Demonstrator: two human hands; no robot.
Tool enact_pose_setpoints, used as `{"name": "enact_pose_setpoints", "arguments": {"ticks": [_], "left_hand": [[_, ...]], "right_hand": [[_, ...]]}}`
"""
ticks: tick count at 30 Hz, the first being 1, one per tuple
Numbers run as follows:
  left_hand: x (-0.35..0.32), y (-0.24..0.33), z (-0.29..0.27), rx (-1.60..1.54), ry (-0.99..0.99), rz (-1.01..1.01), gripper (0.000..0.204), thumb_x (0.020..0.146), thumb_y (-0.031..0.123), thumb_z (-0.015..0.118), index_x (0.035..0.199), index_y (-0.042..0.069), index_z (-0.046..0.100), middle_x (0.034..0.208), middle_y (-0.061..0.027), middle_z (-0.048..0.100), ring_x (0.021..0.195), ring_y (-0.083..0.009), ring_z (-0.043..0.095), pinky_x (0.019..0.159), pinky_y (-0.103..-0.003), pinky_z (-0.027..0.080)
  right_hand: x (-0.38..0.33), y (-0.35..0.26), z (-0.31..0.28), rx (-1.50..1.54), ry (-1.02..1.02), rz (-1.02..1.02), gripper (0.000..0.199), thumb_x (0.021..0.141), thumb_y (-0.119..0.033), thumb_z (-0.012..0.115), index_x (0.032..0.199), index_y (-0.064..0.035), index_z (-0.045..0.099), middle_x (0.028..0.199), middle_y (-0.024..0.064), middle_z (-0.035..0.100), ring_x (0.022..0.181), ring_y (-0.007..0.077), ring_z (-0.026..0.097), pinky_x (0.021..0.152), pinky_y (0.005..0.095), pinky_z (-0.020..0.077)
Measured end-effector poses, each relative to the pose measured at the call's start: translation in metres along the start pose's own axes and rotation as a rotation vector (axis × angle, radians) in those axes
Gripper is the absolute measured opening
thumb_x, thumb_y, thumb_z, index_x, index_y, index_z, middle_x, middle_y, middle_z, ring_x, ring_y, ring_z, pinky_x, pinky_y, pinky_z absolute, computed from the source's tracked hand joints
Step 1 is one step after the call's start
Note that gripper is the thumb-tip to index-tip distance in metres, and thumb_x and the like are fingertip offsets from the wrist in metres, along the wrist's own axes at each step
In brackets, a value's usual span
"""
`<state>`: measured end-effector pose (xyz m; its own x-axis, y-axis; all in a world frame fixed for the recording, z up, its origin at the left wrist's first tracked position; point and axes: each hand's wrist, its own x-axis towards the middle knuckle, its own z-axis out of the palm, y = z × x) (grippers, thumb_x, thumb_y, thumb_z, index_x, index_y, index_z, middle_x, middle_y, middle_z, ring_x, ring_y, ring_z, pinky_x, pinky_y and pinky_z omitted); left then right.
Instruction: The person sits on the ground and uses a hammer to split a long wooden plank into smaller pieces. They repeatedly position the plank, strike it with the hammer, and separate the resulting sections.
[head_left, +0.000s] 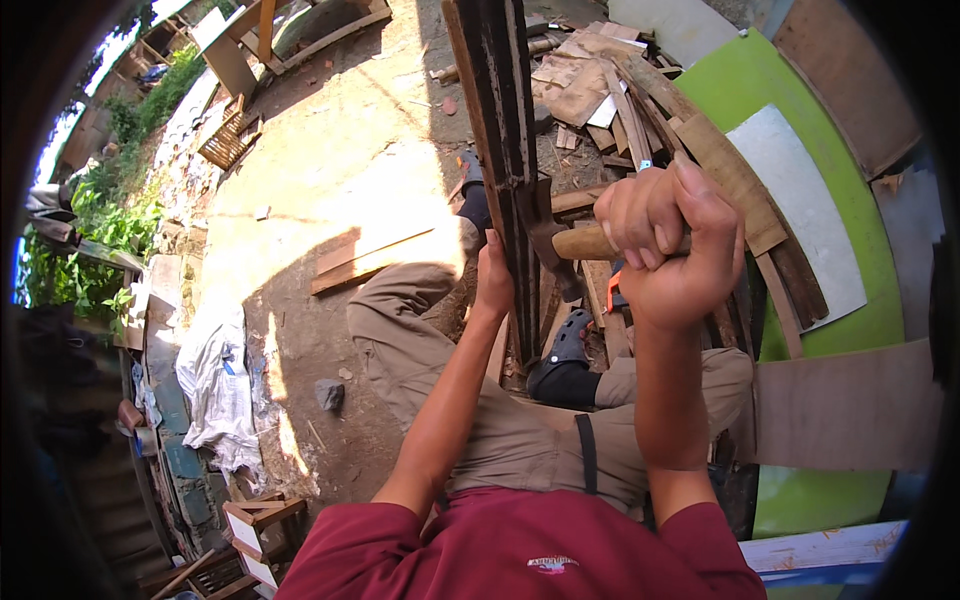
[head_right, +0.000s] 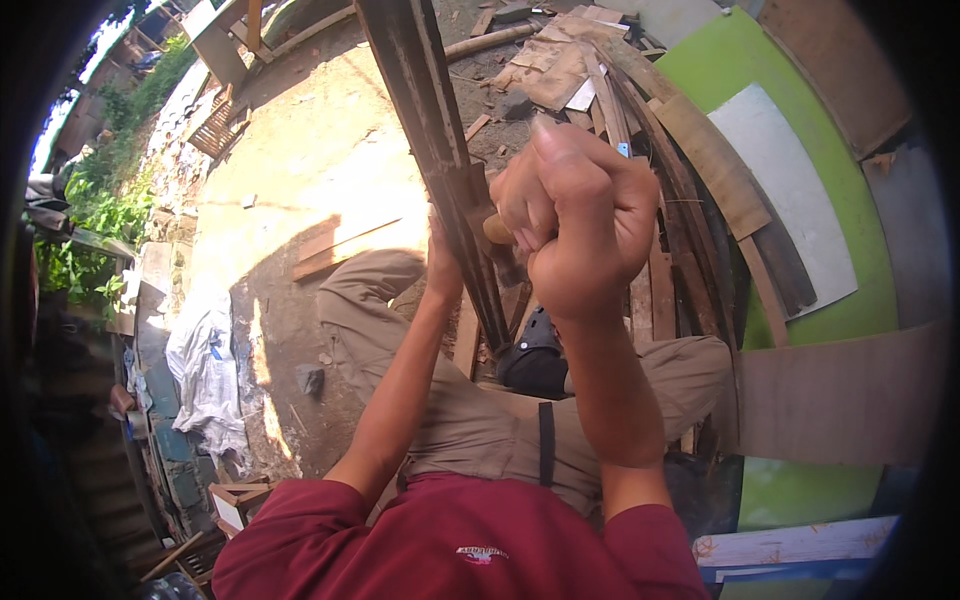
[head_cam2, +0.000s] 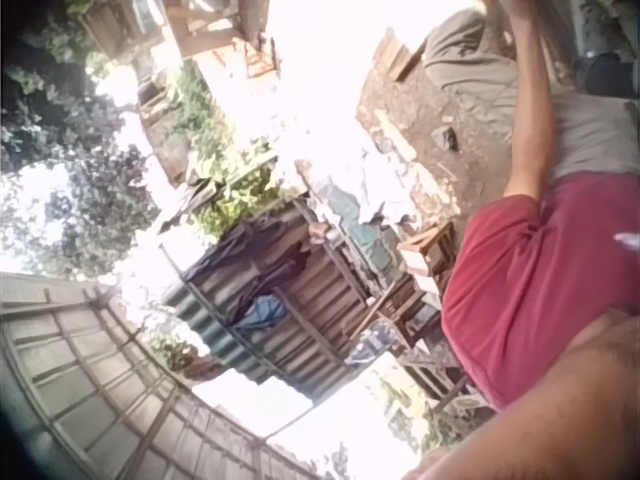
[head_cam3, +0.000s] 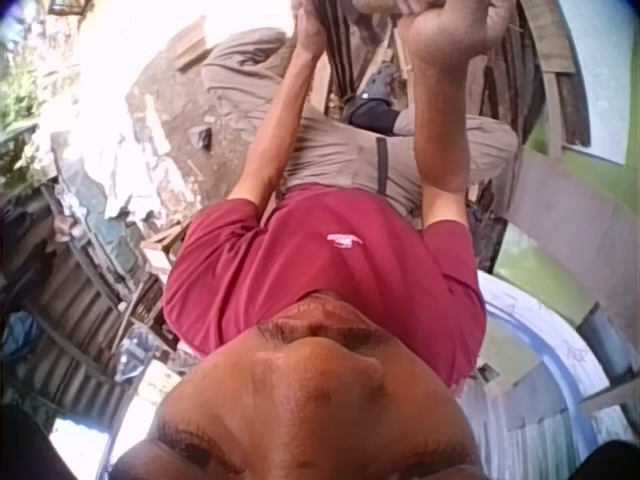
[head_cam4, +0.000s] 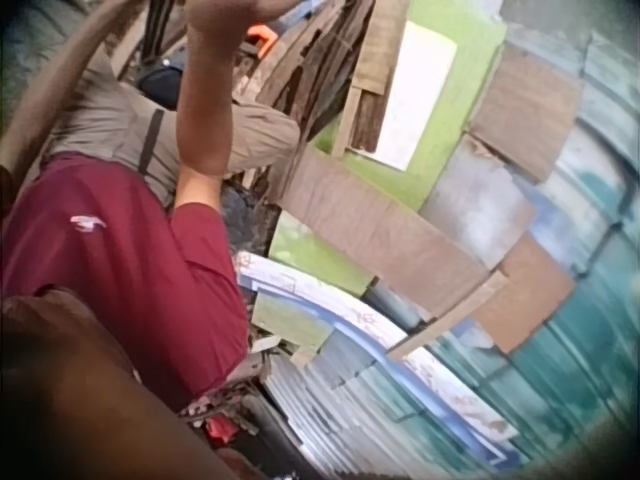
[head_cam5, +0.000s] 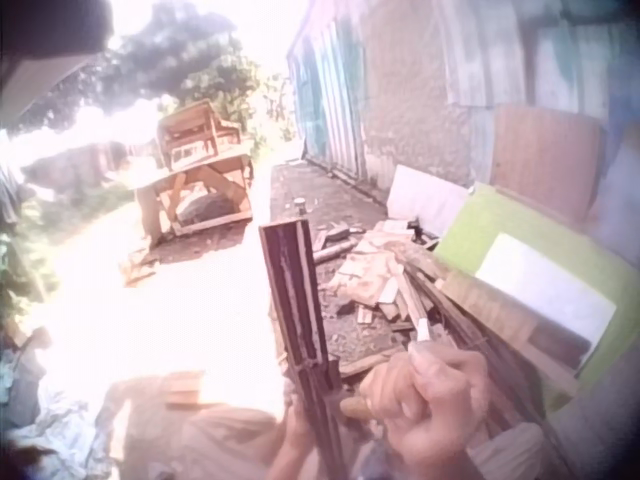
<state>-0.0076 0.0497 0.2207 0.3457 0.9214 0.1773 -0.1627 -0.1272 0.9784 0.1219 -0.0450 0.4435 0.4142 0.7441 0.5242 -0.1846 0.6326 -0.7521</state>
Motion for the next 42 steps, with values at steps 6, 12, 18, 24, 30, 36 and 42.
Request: {"name": "enact_pose_setpoints", "arguments": {"ticks": [6,12,18,24,30,36,42], "left_hand": [[-0.003,0.001,-0.007,0.038,-0.006,-0.016,0.073,0.101,0.061,0.019,0.091,0.000,0.058,0.074,-0.0028,0.056,0.069,-0.0136,0.049,0.063,-0.031,0.039],[-0.001,0.001,-0.014,0.073,-0.045,-0.005,0.067,0.102,0.059,0.017,0.097,0.005,0.056,0.078,-0.0021,0.056,0.070,-0.0125,0.052,0.062,-0.028,0.042],[-0.001,0.001,-0.013,0.075,-0.014,-0.004,0.070,0.102,0.059,0.017,0.099,0.003,0.058,0.078,-0.0022,0.057,0.071,-0.0125,0.051,0.064,-0.029,0.042],[0.008,-0.012,-0.021,-0.010,0.015,-0.066,0.072,0.103,0.057,0.019,0.108,-0.002,0.060,0.088,-0.0061,0.063,0.079,-0.0139,0.054,0.072,-0.030,0.044],[0.017,-0.010,-0.018,-0.225,0.073,-0.129,0.072,0.102,0.059,0.021,0.115,0.000,0.059,0.098,-0.0088,0.065,0.089,-0.0154,0.060,0.080,-0.031,0.049],[0.021,-0.008,-0.041,-0.413,-0.072,-0.266,0.083,0.094,0.073,0.020,0.108,0.001,0.060,0.089,-0.0116,0.064,0.086,-0.0224,0.063,0.083,-0.039,0.051],[0.018,-0.011,-0.056,-0.493,-0.153,-0.192,0.086,0.093,0.074,0.019,0.106,0.001,0.061,0.085,-0.0110,0.065,0.082,-0.0218,0.065,0.077,-0.035,0.053]], "right_hand": [[0.006,-0.007,0.013,-0.026,-0.021,-0.034,0.036,0.094,-0.021,0.034,0.059,-0.0125,0.031,0.049,-0.0002,0.032,0.042,0.0113,0.027,0.052,0.0298,0.0328],[0.006,0.003,0.017,-0.058,0.017,-0.111,0.035,0.094,-0.021,0.034,0.060,-0.0129,0.030,0.050,-0.0007,0.032,0.042,0.0109,0.027,0.050,0.0288,0.0311],[0.003,0.011,0.011,0.065,0.011,-0.127,0.032,0.092,-0.023,0.035,0.062,-0.0132,0.032,0.050,-0.0022,0.031,0.041,0.0101,0.026,0.049,0.0278,0.0301],[-0.010,0.027,0.003,0.142,-0.045,-0.251,0.030,0.090,-0.022,0.037,0.062,-0.0131,0.034,0.049,-0.0011,0.033,0.041,0.0109,0.028,0.051,0.0308,0.0319],[-0.027,0.049,-0.023,0.218,-0.013,-0.253,0.031,0.091,-0.022,0.037,0.061,-0.0136,0.034,0.048,0.0000,0.035,0.041,0.0118,0.028,0.052,0.0324,0.0325],[-0.063,0.085,-0.076,0.047,0.260,0.103,0.040,0.094,-0.010,0.043,0.055,-0.0076,0.036,0.049,0.0005,0.035,0.044,0.0097,0.031,0.046,0.0283,0.0285],[-0.127,0.172,-0.153,-0.274,0.425,0.331,0.044,0.095,-0.011,0.053,0.054,-0.0089,0.037,0.053,-0.0053,0.035,0.047,0.0038,0.029,0.045,0.0252,0.0214]]}}
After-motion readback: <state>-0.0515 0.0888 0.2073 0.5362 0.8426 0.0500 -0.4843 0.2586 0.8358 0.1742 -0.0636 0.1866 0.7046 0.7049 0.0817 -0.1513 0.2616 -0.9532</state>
